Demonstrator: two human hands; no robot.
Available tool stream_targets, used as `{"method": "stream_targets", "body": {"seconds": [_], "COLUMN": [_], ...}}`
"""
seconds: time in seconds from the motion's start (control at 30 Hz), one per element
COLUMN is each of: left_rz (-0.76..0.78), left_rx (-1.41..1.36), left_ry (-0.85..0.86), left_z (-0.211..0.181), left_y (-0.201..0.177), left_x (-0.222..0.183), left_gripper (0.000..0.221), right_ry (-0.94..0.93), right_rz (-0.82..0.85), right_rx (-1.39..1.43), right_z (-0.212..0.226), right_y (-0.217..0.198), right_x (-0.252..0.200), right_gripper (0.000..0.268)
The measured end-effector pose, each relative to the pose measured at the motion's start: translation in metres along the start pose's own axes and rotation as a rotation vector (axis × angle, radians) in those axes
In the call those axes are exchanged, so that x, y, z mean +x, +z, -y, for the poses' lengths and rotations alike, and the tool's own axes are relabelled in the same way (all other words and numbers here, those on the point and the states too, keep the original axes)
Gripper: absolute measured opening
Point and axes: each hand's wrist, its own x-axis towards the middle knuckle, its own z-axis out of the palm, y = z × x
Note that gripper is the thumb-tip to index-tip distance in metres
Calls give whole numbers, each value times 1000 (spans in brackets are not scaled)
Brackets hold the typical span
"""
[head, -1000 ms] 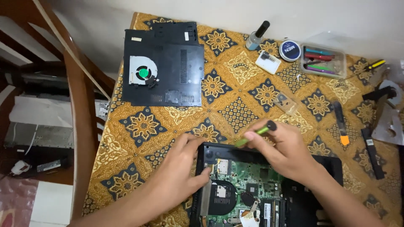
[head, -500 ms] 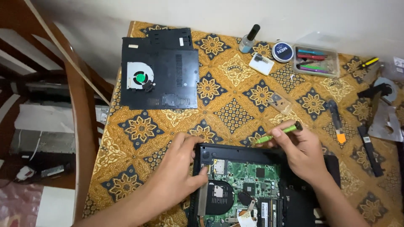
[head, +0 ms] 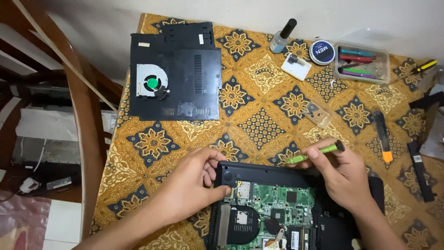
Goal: Disassembling a laptop to access and remove internal components like the RAM module using a screwdriver and prying tool.
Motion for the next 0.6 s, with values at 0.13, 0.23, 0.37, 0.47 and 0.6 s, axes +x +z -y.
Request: {"method": "stream_targets", "body": {"seconds": [0.13,0.23,0.37,0.47,0.6], "left_rz": [-12,0,0,17,60], "left_rx": [15,37,7,-56,-192], "left_ry": [7,-45,-54,-43,-69], "left_z": [-1,-8,-8,-8,-12], "left_y": [-2,-6,-9,-11,-16], "left_x": [-1,-4,-2,-1,-3], "left_gripper": [48,48,49,51,49], "right_ry": [0,21,38,25,68], "right_rz": [7,15,27,33,18], "right_rx": [-10,-5,-30,-26,-41], "right_z": [-2,-4,-4,-3,-2], "right_y": [-1,-2,-6,-8,-10], "right_x": [0,-1,-3,-5,-11], "right_gripper": [20,19,19,19,18]}}
